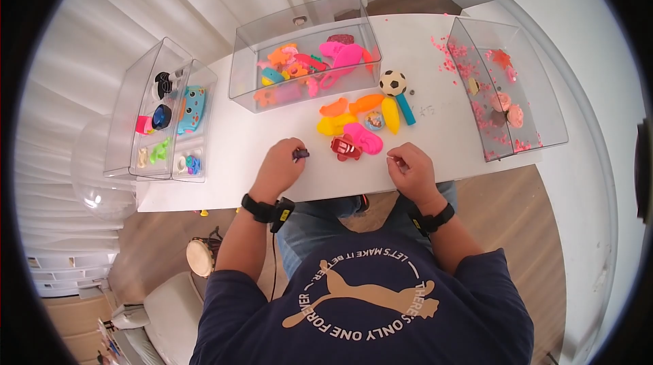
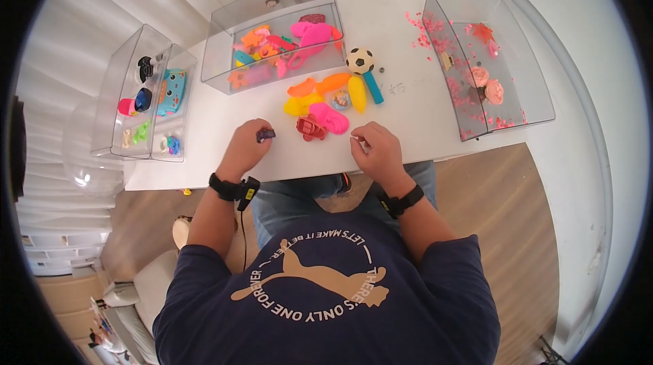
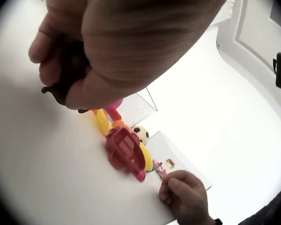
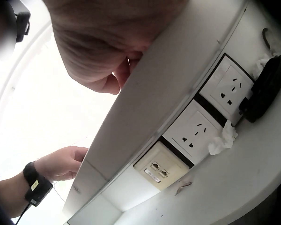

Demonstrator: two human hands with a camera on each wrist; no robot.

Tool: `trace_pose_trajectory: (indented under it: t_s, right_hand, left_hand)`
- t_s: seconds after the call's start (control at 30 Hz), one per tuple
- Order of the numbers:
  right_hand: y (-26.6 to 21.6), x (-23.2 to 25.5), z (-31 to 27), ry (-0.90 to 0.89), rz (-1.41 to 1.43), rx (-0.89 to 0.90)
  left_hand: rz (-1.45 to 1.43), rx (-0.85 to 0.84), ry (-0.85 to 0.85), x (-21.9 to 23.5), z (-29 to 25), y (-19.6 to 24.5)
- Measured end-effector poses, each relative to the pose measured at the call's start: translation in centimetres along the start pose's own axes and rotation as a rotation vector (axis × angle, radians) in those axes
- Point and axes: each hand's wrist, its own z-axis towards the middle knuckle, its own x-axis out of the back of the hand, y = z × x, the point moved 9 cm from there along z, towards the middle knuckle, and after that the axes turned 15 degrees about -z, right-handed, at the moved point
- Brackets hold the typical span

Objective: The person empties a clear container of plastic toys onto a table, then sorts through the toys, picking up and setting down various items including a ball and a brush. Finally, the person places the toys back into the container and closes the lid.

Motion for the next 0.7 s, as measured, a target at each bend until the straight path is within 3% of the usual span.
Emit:
trace_pose_trajectory:
  t_s: [0.2,0.33,0.43,0.53,0.63,0.7]
  right_hand:
    - [0.0,0.0,-0.1,-0.007,0.015,-0.002]
    - [-0.1,0.1,0.0,-0.015,-0.013,0.003]
    - [-0.1,0.1,0.0,-0.013,-0.015,0.001]
    - [0.0,0.1,0.0,0.01,-0.011,-0.006]
    - [-0.1,0.3,0.0,0.01,-0.007,-0.008]
    - [-0.2,0.4,0.0,0.016,-0.011,-0.002]
  left_hand:
    - [-0.134,0.068,0.181,7.0,3.9,2.5]
    - [0.022,-0.078,0.315,10.9,8.1,5.2]
    - [0.223,-0.13,0.303,11.4,11.5,4.6]
    - [0.361,-0.029,0.173,10.9,13.8,2.1]
    - [0.356,-0.033,0.245,11.3,13.7,1.8]
    - [0.35,-0.142,0.342,11.4,12.6,3.3]
